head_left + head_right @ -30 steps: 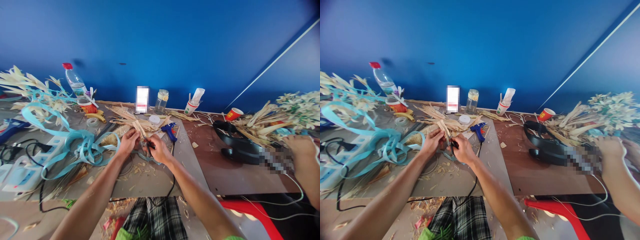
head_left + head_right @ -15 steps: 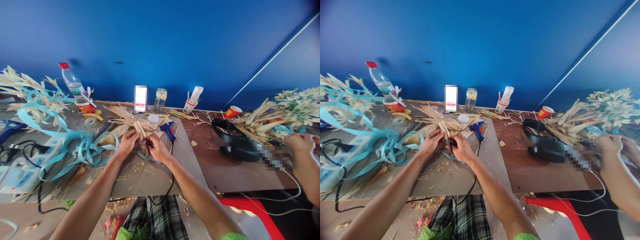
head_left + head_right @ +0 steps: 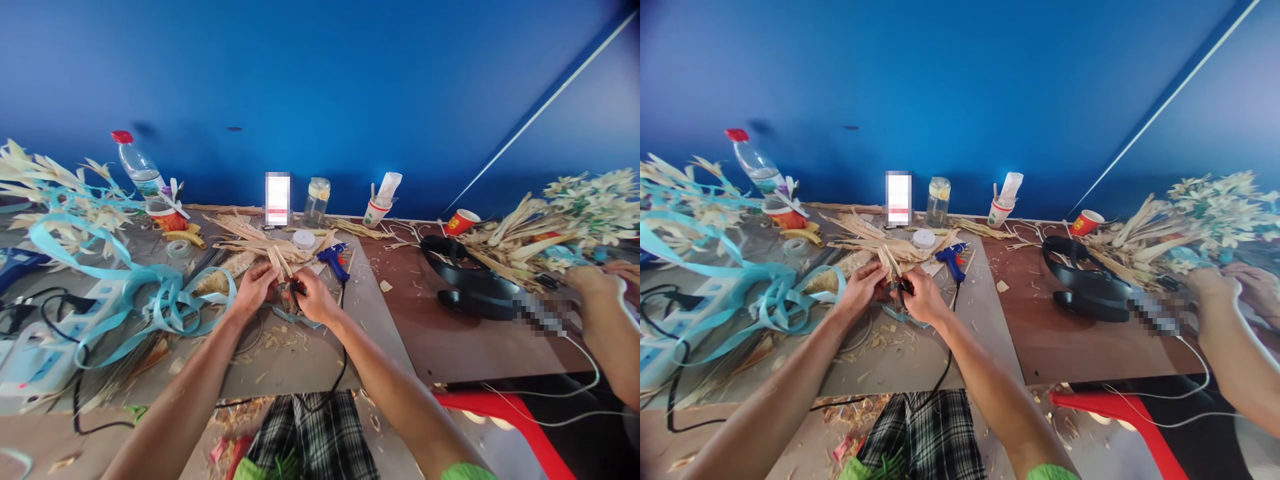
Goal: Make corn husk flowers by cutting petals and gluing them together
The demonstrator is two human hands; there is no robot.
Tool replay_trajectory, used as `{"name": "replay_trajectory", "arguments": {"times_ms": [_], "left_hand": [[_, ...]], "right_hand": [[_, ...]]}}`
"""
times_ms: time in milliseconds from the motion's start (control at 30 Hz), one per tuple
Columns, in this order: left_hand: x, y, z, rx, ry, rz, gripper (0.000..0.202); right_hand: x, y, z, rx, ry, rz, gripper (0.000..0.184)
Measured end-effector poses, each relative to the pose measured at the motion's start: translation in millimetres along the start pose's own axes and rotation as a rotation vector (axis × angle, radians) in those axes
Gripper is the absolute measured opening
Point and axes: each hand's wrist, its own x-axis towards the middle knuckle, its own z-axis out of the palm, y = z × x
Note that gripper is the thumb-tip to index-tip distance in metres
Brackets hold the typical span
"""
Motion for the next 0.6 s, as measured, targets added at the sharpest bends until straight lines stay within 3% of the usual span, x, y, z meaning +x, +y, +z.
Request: {"name": "replay_trajectory", "arguments": {"times_ms": [433,600], "left_hand": [[0.3,1.9,0.7,0.022,-0.001,0.02,0.031],[-1.5,5.9,1.2,0.049,-0.003,0.03,0.033]], "right_hand": [[-1.0,1.8,1.1,0.003,0.022,0.01,0.007],[0.2,2.0,0.0,0.073,0.032,0.051,0.014]]}}
